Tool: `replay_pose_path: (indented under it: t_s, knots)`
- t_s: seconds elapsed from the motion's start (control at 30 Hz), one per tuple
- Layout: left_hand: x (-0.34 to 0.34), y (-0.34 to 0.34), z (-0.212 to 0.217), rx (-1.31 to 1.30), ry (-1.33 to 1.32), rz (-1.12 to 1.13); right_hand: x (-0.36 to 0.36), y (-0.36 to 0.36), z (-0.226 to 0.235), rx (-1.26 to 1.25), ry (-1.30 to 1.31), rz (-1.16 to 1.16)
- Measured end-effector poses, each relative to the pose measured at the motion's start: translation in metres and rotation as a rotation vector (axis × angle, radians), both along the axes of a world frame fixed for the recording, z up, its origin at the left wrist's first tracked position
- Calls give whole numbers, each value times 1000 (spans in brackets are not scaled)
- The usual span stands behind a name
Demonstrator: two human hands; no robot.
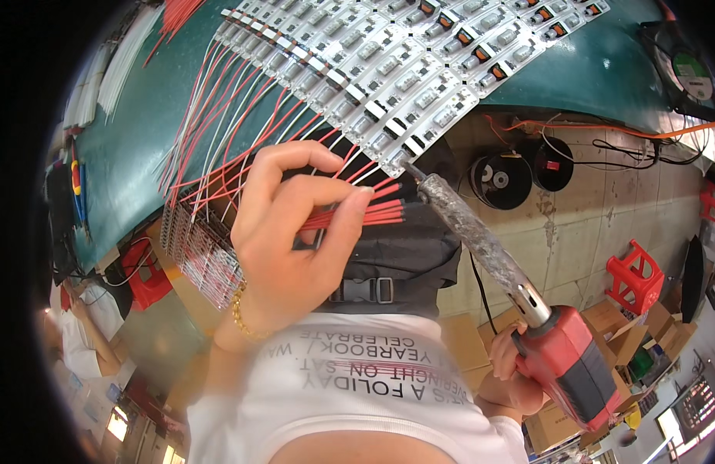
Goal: The person uses a soldering iron to attach white and red wires to a grid of electronic components on a workbench. They repeatedly pick up individual wires, position them against the component terminals, and apply the soldering iron to secure the connections.
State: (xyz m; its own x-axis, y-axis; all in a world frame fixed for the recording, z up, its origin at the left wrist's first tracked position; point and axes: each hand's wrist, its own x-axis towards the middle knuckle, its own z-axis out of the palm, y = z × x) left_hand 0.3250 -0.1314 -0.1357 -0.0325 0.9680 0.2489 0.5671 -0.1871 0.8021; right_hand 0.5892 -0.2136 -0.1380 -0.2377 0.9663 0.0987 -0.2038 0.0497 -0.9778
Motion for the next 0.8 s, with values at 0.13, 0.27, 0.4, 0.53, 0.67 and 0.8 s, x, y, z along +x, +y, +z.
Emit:
replay_pose_path:
  t_s: [0.13,0.27,0.4,0.53,0.67,0.8]
  knots:
    - [2,2,-6,75,25,-1,-9,-8,6,-79,-37,-132]
    - [2,2,-3,27,23,-6,-8,-12,5,-172,-19,-140]
    - [3,0,-5,34,33,7,-8,-7,5,-137,-58,-78]
    - [3,2,-2,27,32,-3,-8,-2,6,-22,-38,-39]
    - [3,0,-3,41,43,6,1,-4,0,-19,-17,-12]
    - [2,1,-4,47,54,1,18,-16,-15,-16,17,19]
